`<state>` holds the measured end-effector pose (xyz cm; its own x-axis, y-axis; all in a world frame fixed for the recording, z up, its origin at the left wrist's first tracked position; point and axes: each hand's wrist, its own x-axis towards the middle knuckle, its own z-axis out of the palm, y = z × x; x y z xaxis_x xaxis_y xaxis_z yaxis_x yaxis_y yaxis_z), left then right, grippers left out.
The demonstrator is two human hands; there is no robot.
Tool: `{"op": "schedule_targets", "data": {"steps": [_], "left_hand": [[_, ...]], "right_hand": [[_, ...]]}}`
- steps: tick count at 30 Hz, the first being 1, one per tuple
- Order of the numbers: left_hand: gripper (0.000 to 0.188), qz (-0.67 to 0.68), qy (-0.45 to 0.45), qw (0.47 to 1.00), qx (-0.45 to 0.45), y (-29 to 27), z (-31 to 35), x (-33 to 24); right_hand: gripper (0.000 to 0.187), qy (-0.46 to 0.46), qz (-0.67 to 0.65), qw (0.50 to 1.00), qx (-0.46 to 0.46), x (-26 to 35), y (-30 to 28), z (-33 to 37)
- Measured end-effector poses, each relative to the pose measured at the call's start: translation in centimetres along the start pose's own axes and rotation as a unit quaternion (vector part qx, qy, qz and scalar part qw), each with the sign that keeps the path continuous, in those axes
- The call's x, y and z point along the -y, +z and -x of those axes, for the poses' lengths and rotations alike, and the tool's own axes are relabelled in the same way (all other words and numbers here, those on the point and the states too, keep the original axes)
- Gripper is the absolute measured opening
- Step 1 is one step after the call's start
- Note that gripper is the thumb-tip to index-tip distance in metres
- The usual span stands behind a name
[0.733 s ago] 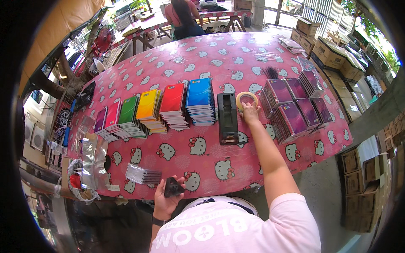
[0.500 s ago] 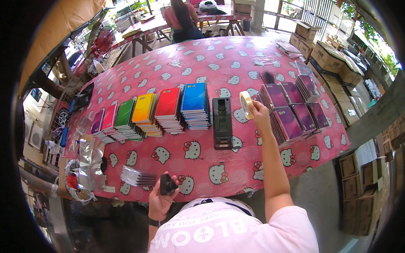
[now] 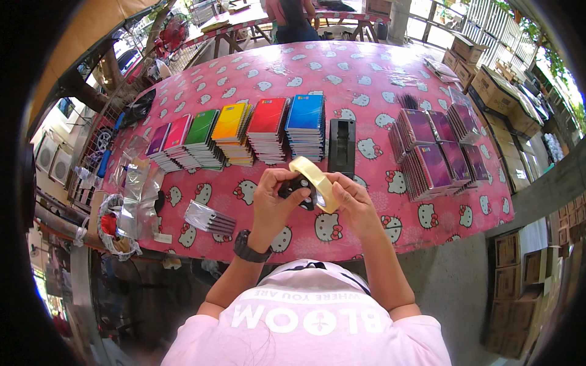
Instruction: The person places colorful spiral-bound notebooks into clear plastic bags and seals them with tape. The person handles notebooks of different colors, inserts them into bags, and uses a tape dispenser to seal the packages.
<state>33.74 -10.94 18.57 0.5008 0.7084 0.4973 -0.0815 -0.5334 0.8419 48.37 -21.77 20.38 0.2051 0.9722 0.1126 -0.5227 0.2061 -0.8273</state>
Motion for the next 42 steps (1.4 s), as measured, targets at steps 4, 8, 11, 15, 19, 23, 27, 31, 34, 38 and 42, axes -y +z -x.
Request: {"op": "schedule_targets", "data": {"steps": [4,8,11,15,19,23,27,31,34,38,42], "left_hand": [[0.028,0.210,-0.112,0.971,-0.032,0.0,2.0,0.2],[0.020,0.332,-0.135,0.928,-0.100,-0.3,3.0,0.4],[0.018,0.284,-0.129,0.942,-0.122,-0.9,3.1,1.0],[0.021,0.120,-0.067,0.984,-0.115,-2.1,3.3,2.0],[0.035,-0.098,0.039,0.991,-0.077,-4.3,2.4,-0.1],[0.049,0.218,-0.081,0.973,0.006,-6.0,1.1,-1.1],[0.051,0.477,-0.222,0.845,0.096,-6.8,1.6,1.2],[0.039,0.504,-0.252,0.820,0.102,-7.8,2.4,2.6],[0.031,0.506,-0.277,0.813,0.074,-8.1,2.6,2.2],[0.030,0.503,-0.265,0.822,0.036,-8.2,2.9,2.3],[0.030,0.491,-0.249,0.834,0.025,-8.5,3.2,2.5]], "right_hand": [[0.036,-0.051,0.199,0.978,-0.022,-1.1,2.4,0.4],[0.039,-0.233,0.543,0.805,-0.051,-1.7,4.5,-0.2],[0.040,-0.258,0.484,0.836,-0.034,-2.3,5.8,-1.3],[0.039,-0.155,0.450,0.878,-0.041,-2.5,7.0,-1.5],[0.042,-0.059,0.226,0.968,-0.089,-3.6,5.8,-1.6],[0.053,-0.072,0.107,0.989,-0.072,-3.1,6.3,-1.9],[0.064,-0.050,0.010,0.998,-0.038,-3.4,6.6,-2.1],[0.068,-0.042,-0.045,0.997,-0.038,-3.8,6.1,-2.5],[0.069,-0.042,-0.016,0.999,-0.029,-4.3,6.2,-2.7],[0.069,-0.042,0.047,0.998,-0.027,-5.1,6.0,-3.2],[0.069,-0.021,0.037,0.998,-0.052,-6.0,5.6,-3.8]]}}
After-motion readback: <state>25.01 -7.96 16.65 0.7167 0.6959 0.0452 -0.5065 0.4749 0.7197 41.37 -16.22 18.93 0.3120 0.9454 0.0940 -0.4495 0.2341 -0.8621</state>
